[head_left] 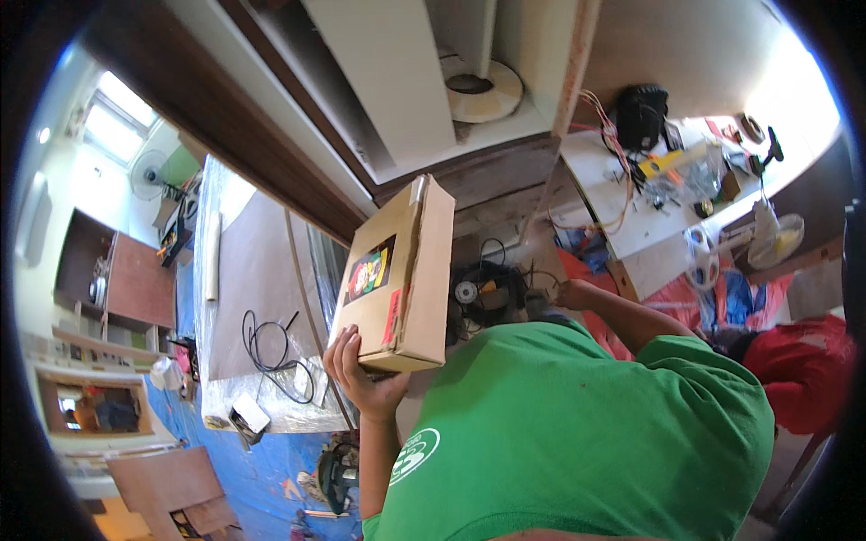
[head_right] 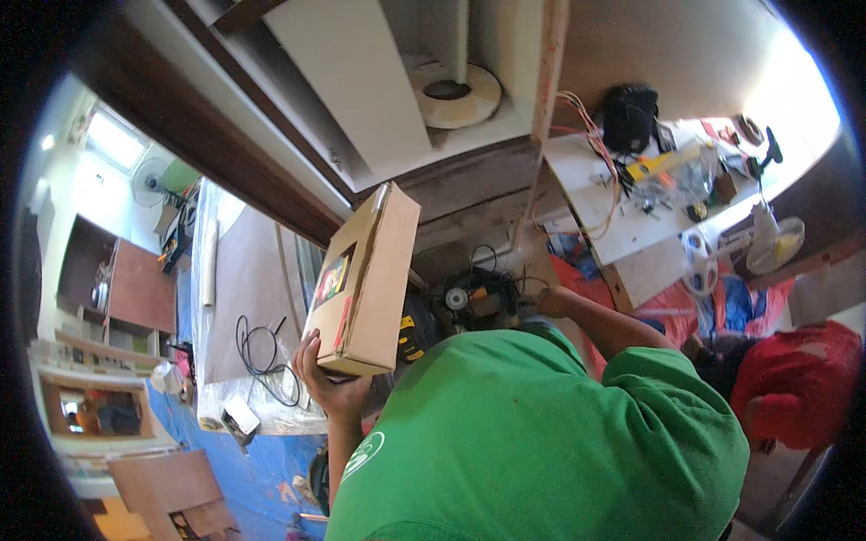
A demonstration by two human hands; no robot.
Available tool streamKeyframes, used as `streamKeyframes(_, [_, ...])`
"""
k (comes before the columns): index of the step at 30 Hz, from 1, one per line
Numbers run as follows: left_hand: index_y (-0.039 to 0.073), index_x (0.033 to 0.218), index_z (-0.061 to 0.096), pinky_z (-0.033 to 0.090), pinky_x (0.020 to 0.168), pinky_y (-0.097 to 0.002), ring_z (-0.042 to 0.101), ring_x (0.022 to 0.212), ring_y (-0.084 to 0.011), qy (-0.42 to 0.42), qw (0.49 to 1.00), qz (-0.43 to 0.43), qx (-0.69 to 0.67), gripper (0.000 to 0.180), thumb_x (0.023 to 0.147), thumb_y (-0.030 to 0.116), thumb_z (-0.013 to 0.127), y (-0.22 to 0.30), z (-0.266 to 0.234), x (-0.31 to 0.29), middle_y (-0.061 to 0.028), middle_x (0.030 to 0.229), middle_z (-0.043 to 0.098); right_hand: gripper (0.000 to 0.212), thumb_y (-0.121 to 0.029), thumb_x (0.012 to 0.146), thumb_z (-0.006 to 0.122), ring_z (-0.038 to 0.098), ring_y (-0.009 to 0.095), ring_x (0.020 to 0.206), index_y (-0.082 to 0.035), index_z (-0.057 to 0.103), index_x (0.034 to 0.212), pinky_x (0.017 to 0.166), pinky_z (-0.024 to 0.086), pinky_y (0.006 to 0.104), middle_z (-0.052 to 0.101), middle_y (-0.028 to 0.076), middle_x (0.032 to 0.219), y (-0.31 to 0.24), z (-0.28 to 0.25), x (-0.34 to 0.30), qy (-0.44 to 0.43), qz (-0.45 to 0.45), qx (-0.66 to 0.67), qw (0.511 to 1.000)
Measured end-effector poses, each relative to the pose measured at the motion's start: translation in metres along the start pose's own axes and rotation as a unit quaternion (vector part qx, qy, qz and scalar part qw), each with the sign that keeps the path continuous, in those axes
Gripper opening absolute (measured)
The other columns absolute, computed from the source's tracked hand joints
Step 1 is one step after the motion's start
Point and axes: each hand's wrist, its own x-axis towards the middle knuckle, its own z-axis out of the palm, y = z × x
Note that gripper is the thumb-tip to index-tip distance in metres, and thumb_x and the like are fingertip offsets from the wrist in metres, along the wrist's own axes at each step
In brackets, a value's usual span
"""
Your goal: The person sands the edges of a white rectangular board using a sanding block. They then carry the board to another room and place it on a shelf.
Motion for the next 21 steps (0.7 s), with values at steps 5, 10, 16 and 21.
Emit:
streamKeyframes(5, [0.004,0.13,0.055,0.044,0.105,-0.0502,0.059,0.12,-0.0374,-0.046,0.998,0.044,-0.029,0.081,0.069,0.043,0.091,0.01,0.018,0.035,-0.0155,0.129,0.065,0.046,-0.04,0.106,0.043,0.074,0.033,0.083,-0.008,0.076,0.1,0.077,0.059,0.047,0.075,0.012,0.088,0.018,0.09,-0.045,-0.156,0.192,0.175,0.953])
streamKeyframes(10, [0.005,0.13,0.055,0.043,0.105,-0.0512,0.059,0.12,-0.0376,-0.062,0.992,0.106,-0.031,0.077,0.071,0.04,0.09,0.018,0.048,0.065,-0.0158,0.13,0.064,0.047,-0.045,0.105,0.047,0.072,0.024,0.07,-0.008,0.075,0.1,0.069,0.059,0.0412,0.073,0.011,0.081,0.019,0.099,-0.062,-0.164,0.293,0.32,0.886])
streamKeyframes(16, [0.007,0.133,0.051,0.042,0.104,-0.0519,0.058,0.121,-0.0358,-0.018,0.986,0.164,-0.007,0.08,0.072,0.04,0.09,0.045,0.11,0.095,-0.0146,0.13,0.064,0.048,-0.052,0.104,0.055,0.069,0.02,0.07,-0.006,0.07,0.109,0.067,0.059,0.0345,0.07,0.007,0.087,-0.011,-0.039,-0.042,0.134,0.286,0.61,0.727])
streamKeyframes(21, [0.008,0.131,0.052,0.039,0.103,-0.0496,0.059,0.12,-0.0321,0.027,0.982,0.184,0.038,0.074,0.078,0.048,0.084,0.083,0.174,0.125,-0.0125,0.131,0.064,0.08,-0.06,0.1,0.059,0.066,0.025,0.11,-0.015,0.03,0.158,0.079,0.06,0.0405,0.06,0.012,0.132,-0.059,-0.233,-0.077,0.232,-0.06,0.832,0.501])
